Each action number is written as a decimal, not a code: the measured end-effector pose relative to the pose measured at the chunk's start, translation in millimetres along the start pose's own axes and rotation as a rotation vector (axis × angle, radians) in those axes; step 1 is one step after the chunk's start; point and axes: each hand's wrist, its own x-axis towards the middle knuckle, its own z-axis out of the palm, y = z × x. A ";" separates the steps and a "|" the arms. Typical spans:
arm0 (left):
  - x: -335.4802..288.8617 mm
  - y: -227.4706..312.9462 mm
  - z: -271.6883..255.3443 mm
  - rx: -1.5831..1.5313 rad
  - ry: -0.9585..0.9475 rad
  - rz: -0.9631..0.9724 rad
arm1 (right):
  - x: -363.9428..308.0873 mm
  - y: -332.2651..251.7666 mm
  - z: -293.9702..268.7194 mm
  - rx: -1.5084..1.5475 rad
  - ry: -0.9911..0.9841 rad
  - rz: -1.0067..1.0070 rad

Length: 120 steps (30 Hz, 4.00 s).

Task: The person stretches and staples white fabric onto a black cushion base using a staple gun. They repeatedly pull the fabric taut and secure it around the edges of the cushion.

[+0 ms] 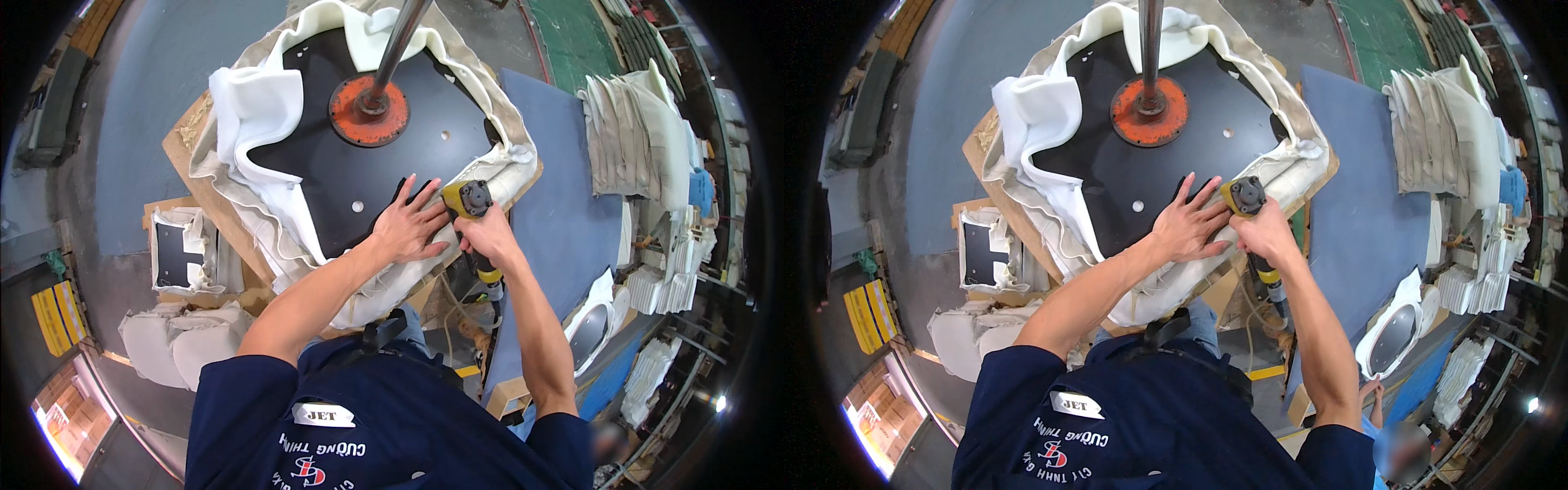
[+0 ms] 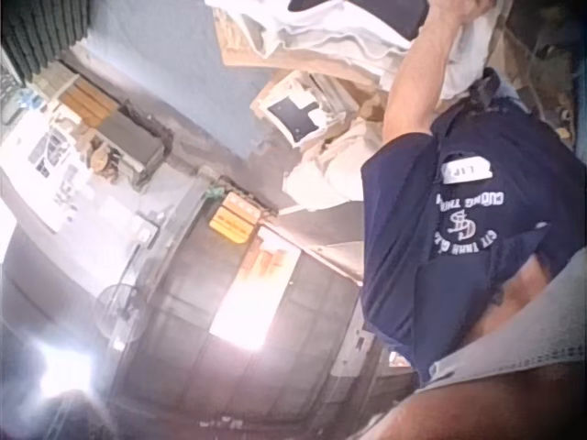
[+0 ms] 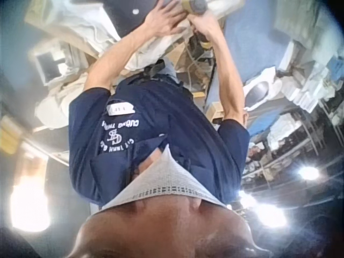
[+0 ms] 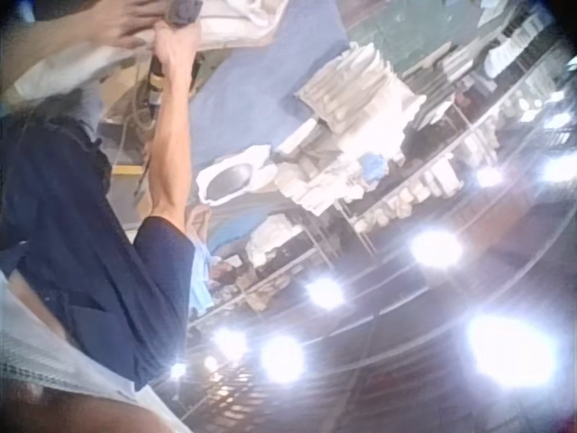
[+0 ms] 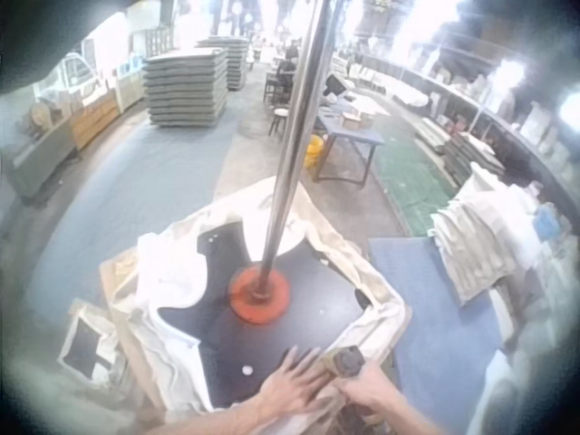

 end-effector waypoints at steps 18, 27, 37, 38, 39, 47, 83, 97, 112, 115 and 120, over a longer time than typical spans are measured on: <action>-38.2 3.2 -6.0 -0.002 0.032 -0.059 | -24.7 6.7 -7.7 0.184 0.045 -0.073; -37.7 2.3 -8.3 -0.054 0.044 -0.051 | -11.0 -0.4 7.8 0.007 -0.008 0.003; -37.8 -2.1 -3.5 -0.045 0.083 -0.042 | -15.4 2.2 23.8 -0.017 -0.018 -0.003; -36.8 -2.8 -4.2 -0.034 0.074 -0.040 | -19.4 2.2 26.7 -0.010 -0.016 -0.024; -38.0 -2.4 -5.1 -0.024 0.065 -0.038 | -21.5 0.6 28.4 -0.004 -0.013 -0.045; -46.3 10.7 -25.2 0.033 -0.066 -0.078 | -26.3 -2.1 31.5 -0.026 -0.044 0.001; -84.3 12.9 -15.7 -0.028 0.034 -0.070 | -47.1 1.2 52.4 -0.057 -0.163 -0.082; -54.4 42.6 -21.4 0.146 -0.168 -0.189 | -82.7 169.7 11.7 0.202 0.241 -0.490; 33.6 86.6 48.5 0.265 -0.043 -0.533 | 75.1 592.8 -87.0 0.593 0.994 0.705; 51.9 89.0 65.8 0.238 0.048 -0.584 | 100.1 611.7 -124.5 0.585 1.103 0.755; 107.5 95.8 77.6 0.201 0.049 -0.872 | 150.9 638.2 -172.0 0.416 1.210 0.583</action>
